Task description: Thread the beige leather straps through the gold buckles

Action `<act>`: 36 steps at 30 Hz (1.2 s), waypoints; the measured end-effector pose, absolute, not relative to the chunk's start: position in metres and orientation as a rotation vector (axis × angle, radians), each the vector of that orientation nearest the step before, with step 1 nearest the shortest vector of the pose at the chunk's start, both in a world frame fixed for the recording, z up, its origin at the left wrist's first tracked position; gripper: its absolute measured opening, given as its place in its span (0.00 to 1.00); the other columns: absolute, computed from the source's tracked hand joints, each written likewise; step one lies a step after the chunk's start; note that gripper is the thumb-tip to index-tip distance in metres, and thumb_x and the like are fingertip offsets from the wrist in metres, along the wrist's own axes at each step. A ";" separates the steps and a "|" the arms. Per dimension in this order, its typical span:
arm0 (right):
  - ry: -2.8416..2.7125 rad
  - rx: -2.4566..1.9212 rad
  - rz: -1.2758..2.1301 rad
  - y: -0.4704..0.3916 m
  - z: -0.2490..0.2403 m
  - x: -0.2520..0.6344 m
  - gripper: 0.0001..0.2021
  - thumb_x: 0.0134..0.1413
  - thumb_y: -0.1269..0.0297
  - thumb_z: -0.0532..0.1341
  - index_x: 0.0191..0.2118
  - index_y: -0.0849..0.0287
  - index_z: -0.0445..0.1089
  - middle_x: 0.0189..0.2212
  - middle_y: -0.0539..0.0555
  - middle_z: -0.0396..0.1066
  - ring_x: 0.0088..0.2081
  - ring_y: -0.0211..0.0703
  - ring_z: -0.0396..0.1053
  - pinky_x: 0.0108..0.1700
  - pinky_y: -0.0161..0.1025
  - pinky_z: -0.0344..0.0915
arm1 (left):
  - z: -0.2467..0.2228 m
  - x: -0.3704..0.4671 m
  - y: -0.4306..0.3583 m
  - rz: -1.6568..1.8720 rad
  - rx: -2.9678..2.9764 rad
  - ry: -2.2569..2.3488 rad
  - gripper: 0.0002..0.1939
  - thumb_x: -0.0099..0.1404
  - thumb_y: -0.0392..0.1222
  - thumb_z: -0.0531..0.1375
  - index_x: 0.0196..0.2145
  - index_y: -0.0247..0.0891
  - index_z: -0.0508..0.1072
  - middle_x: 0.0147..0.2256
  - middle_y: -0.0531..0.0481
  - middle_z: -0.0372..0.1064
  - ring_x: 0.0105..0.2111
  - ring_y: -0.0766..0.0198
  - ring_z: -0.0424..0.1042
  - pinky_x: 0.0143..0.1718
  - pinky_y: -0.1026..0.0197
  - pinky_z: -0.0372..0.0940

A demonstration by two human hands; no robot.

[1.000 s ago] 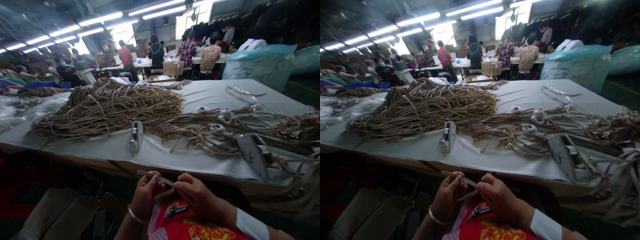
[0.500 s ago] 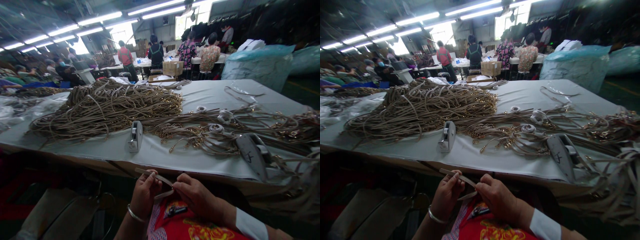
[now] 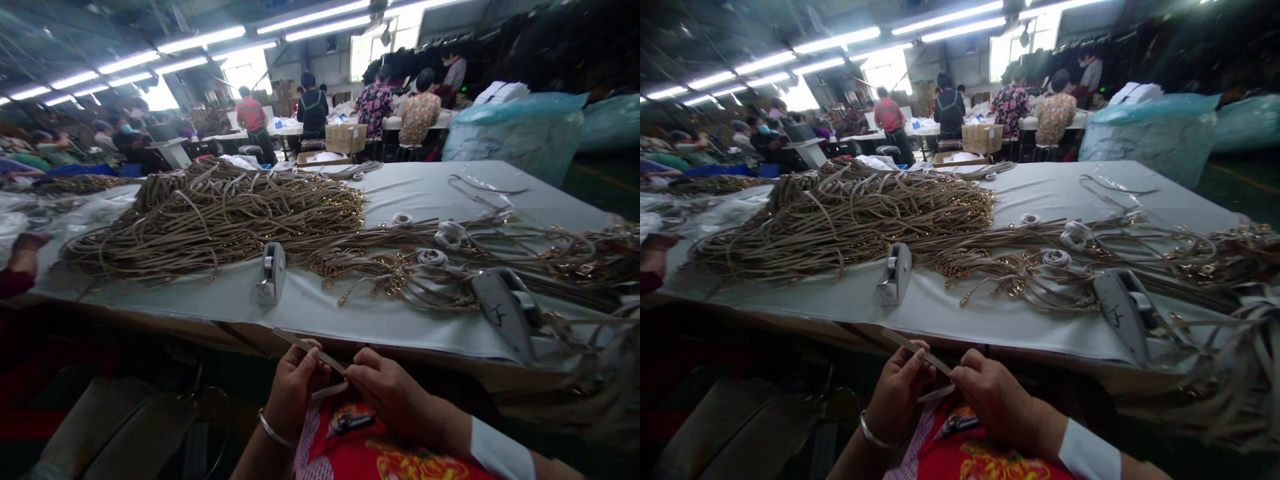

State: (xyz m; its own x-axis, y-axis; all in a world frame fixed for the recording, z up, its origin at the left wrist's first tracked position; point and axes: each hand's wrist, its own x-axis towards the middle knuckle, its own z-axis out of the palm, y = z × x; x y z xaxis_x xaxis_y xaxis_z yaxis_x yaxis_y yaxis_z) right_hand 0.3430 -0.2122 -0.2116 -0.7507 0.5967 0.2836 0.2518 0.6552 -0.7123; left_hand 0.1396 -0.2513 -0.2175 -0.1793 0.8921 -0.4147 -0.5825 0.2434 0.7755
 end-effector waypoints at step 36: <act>-2.425 -0.710 0.927 -0.210 -0.217 0.342 0.10 0.65 0.72 0.51 0.36 0.61 0.69 0.33 0.54 0.64 0.31 0.38 0.64 0.31 0.33 0.62 | -0.221 0.154 -0.255 1.149 0.857 1.221 0.09 0.57 0.44 0.68 0.31 0.35 0.80 0.30 0.48 0.72 0.32 0.60 0.69 0.36 0.61 0.66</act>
